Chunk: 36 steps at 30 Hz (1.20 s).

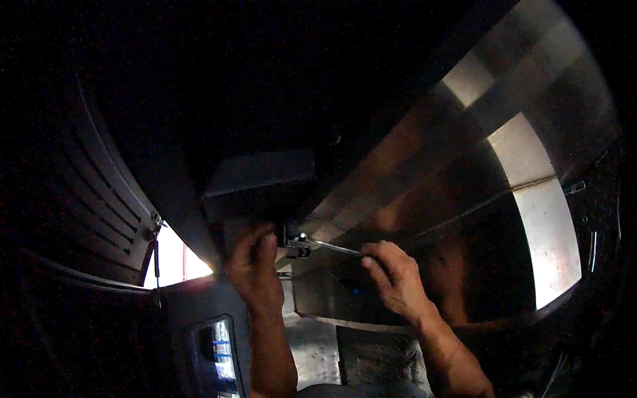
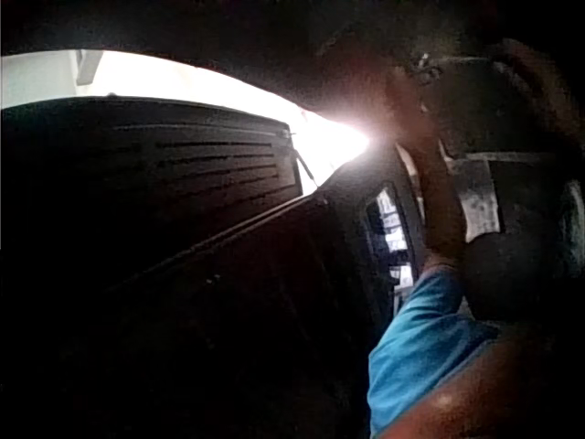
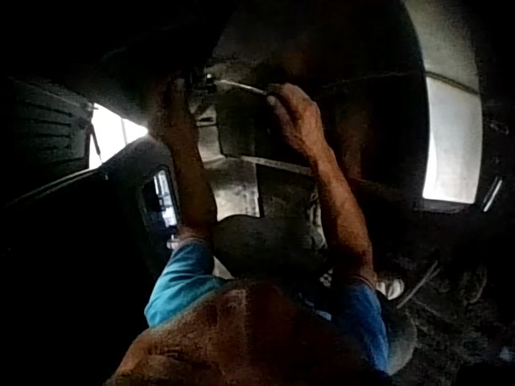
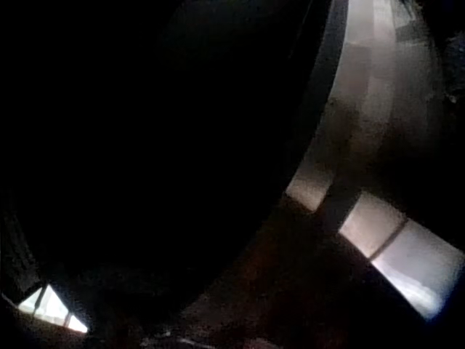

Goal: The person works inside the open door of a vehicle, using a cordless impact driver and a wrench to remove and install bolts on the door frame. They also use a hammer to tap a metal bracket into place.

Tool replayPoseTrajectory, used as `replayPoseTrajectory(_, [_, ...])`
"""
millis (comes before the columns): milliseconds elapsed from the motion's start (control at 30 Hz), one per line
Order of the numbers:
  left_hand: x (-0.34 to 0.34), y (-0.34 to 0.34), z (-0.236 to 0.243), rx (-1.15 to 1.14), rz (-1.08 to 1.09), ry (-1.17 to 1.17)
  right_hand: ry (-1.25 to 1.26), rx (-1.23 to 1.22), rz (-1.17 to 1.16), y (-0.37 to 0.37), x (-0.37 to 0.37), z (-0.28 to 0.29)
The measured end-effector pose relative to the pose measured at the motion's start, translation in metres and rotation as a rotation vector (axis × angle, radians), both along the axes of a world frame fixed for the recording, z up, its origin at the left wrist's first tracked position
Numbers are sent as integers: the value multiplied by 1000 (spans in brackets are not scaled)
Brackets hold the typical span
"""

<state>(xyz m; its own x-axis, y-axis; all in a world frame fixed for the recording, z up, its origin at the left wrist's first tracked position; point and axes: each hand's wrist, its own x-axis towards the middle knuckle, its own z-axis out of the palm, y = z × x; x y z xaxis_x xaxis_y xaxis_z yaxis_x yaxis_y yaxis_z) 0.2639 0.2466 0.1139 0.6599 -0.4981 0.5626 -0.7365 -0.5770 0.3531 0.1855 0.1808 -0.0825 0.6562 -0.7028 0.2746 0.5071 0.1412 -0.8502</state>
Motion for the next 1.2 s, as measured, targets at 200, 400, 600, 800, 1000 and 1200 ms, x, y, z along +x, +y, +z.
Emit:
replayPoseTrajectory(200, [4, 6, -2, 11, -10, -11, -49, 27, -16, 4, 6, 1])
replayPoseTrajectory(400, [5, 4, -2, -7, 1, 19, -77, 60, 46, 9, 14, 2])
replayPoseTrajectory(600, [6, 2, -3, -3, -71, 16, -75, 175, 108, 14, 16, 2])
replayPoseTrajectory(800, [11, 8, -6, -24, -88, 18, -59, 162, 133, 19, 19, -1])
replayPoseTrajectory(1000, [11, 5, -6, -34, -120, 21, -97, 215, 182, 17, 19, 3])
replayPoseTrajectory(1200, [12, 5, -7, -32, -165, 8, -91, 220, 190, 18, 18, 1])
